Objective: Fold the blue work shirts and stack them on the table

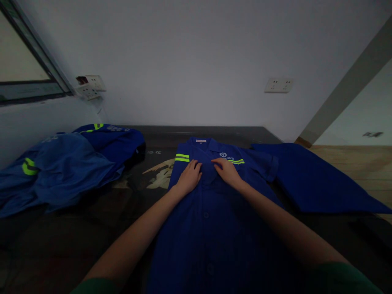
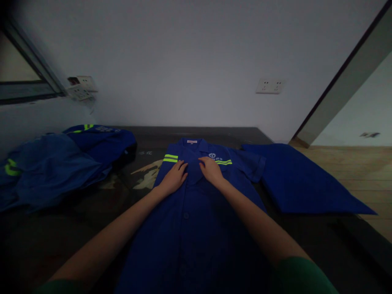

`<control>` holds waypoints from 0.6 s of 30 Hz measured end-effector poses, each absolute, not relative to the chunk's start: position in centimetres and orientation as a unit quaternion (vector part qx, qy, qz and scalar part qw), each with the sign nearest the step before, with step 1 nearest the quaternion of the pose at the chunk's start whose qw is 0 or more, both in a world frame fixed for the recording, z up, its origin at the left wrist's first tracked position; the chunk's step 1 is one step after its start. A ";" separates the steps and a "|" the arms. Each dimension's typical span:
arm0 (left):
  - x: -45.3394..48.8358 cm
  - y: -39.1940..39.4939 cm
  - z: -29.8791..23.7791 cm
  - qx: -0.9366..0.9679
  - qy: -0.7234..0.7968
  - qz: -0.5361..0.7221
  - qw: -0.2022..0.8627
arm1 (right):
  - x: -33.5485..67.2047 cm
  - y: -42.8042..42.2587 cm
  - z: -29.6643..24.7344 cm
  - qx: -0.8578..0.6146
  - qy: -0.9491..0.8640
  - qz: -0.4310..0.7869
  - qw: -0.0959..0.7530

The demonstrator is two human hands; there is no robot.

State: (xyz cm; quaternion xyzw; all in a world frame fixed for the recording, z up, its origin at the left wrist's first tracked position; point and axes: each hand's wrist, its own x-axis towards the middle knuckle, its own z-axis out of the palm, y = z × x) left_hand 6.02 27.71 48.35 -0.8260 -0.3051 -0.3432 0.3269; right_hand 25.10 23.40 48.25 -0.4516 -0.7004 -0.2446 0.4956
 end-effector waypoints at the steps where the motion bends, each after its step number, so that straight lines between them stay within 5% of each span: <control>1: 6.1 27.7 48.0 -0.822 -0.325 -0.340 0.322 | 25.4 23.9 48.9 -0.476 -0.690 -0.254 0.482; 8: 6.0 28.3 47.8 -0.817 -0.404 -0.271 0.310 | 27.0 26.4 48.5 -0.604 -0.688 -0.269 0.300; 18: 6.1 28.7 47.4 -0.795 -0.414 -0.295 0.329 | 22.6 27.7 52.3 -0.537 -0.714 -0.292 0.342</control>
